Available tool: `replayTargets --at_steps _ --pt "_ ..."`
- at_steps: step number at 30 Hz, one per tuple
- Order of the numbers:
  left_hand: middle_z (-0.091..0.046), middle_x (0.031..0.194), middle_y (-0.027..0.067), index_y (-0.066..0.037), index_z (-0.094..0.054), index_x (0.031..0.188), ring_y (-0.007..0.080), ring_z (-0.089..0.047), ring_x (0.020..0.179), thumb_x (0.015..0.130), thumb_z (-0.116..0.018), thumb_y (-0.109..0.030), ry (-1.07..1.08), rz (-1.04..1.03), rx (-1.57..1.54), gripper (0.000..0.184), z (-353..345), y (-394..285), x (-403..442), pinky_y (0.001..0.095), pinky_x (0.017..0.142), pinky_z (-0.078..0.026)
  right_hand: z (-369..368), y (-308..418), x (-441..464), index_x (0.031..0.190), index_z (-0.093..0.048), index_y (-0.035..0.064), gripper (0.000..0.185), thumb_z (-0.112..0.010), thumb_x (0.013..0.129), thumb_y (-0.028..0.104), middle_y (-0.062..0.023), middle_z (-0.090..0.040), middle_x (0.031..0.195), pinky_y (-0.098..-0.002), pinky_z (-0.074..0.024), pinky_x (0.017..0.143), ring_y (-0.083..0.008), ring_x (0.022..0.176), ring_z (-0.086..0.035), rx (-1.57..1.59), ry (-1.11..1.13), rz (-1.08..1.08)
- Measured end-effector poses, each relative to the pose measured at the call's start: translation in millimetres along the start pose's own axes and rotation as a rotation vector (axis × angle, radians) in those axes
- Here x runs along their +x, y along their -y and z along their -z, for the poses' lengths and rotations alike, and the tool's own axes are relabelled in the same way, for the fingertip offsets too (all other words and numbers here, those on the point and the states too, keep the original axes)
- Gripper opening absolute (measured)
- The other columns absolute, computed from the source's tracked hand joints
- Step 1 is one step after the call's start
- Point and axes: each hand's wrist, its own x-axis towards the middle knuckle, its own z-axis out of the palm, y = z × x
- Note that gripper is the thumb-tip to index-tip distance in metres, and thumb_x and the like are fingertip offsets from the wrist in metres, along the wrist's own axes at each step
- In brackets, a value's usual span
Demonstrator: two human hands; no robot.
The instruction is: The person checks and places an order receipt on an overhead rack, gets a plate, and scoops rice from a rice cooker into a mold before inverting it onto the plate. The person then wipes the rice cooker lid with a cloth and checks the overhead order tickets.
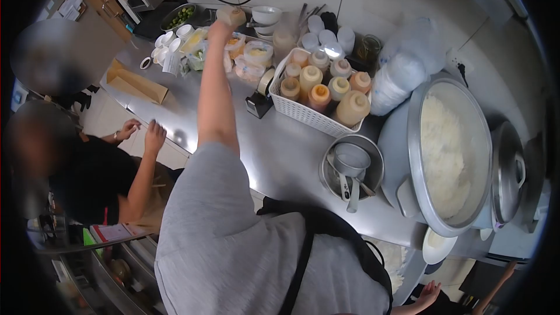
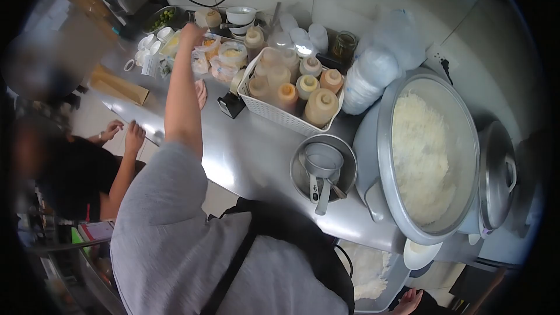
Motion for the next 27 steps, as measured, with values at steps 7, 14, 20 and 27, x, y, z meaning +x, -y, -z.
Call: replayTargets --at_steps 7,14,20,27 --pt "-0.045 0.122 0.0175 -0.005 -0.043 0.119 0.0348 -0.044 0.11 0.083 -0.041 -0.021 0.077 -0.396 0.636 0.04 -158.3 172.2 -138.8 0.0465 0.088 -0.035 -25.8 6.4 7.3 0.116 -0.05 0.006 0.049 -0.062 0.078 0.035 -0.0127 -0.055 0.108 -0.0216 -0.0437 0.068 -0.0142 0.086 -0.054 -0.046 -0.071 0.043" --pt "-0.039 0.125 0.0205 0.0 -0.038 0.122 0.0371 -0.041 0.108 0.07 -0.049 -0.005 0.055 -0.643 0.188 0.053 -121.1 77.4 -382.4 0.0435 0.093 -0.029 -68.1 34.0 15.4 0.117 -0.049 0.0061 0.049 -0.06 0.079 0.036 -0.0112 -0.057 0.105 -0.0221 -0.0412 0.071 -0.0144 0.088 -0.054 -0.112 -0.04 0.165" --pt "-0.054 0.077 0.0153 -0.002 -0.054 0.082 0.0318 -0.052 0.079 0.063 -0.049 -0.002 0.256 -0.9 -0.296 0.02 -74.3 27.8 -465.8 0.0416 0.075 -0.038 -89.4 52.7 26.9 0.12 -0.047 0.0061 0.05 -0.053 0.083 0.039 -0.0107 -0.055 0.11 -0.0276 -0.0382 0.083 -0.0203 0.101 -0.052 -0.164 -0.006 0.228" --pt "-0.043 0.122 0.02 -0.001 -0.036 0.125 0.0367 -0.043 0.111 0.086 -0.038 -0.016 -0.127 -0.118 0.31 0.042 -96.1 207.2 -299.4 0.0467 0.092 -0.035 -76.4 54.6 32.0 0.121 -0.047 0.0083 0.048 -0.054 0.083 0.037 -0.0112 -0.054 0.113 -0.0276 -0.0384 0.083 -0.0203 0.101 -0.051 -0.115 0.009 0.196"
